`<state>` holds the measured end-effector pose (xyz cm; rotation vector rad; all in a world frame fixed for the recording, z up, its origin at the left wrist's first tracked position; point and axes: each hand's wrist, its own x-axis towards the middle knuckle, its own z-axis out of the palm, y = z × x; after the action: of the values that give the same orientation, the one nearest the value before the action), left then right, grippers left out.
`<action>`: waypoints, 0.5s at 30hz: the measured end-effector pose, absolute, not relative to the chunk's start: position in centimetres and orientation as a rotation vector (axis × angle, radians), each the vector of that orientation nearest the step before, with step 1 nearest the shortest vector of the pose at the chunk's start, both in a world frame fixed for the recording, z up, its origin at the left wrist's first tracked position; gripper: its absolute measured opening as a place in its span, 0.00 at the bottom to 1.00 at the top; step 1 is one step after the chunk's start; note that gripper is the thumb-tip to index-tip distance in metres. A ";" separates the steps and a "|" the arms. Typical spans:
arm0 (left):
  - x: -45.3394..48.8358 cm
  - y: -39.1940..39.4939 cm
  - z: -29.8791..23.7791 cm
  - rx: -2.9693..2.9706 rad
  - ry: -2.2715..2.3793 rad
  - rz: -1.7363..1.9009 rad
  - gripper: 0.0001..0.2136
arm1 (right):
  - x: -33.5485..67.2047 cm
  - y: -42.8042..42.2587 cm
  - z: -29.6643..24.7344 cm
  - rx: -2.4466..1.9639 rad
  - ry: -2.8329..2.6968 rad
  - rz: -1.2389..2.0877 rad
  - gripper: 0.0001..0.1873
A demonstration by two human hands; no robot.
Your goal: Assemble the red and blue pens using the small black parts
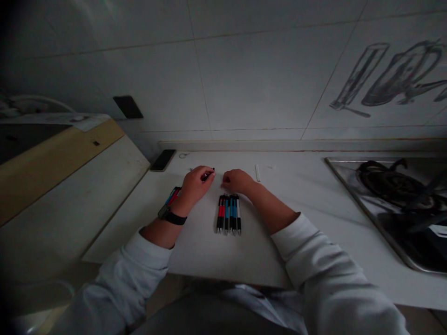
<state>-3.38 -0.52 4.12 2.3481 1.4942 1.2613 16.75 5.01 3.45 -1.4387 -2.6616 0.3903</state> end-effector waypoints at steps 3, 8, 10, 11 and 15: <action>-3.4 -0.4 3.9 2.356 1.498 1.254 0.02 | 15.7 4.1 3.3 -1.482 -2.729 0.352 0.12; -3.4 -0.2 3.5 2.373 1.490 1.240 0.03 | 15.2 3.0 3.5 -1.472 -2.758 0.282 0.13; -3.5 -0.2 3.4 2.368 1.489 1.232 0.03 | 15.5 2.9 4.0 -1.462 -2.745 0.282 0.13; -3.5 -0.1 3.3 2.364 1.491 1.226 0.03 | 15.9 3.1 4.5 -1.462 -2.734 0.293 0.12; -3.6 -0.1 3.2 2.362 1.483 1.193 0.03 | 19.5 4.4 7.4 -1.439 -2.595 0.338 0.09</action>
<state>-3.64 -0.09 3.16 2.3622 1.4829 1.1926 19.46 4.41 7.41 -1.4391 -2.5954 0.3382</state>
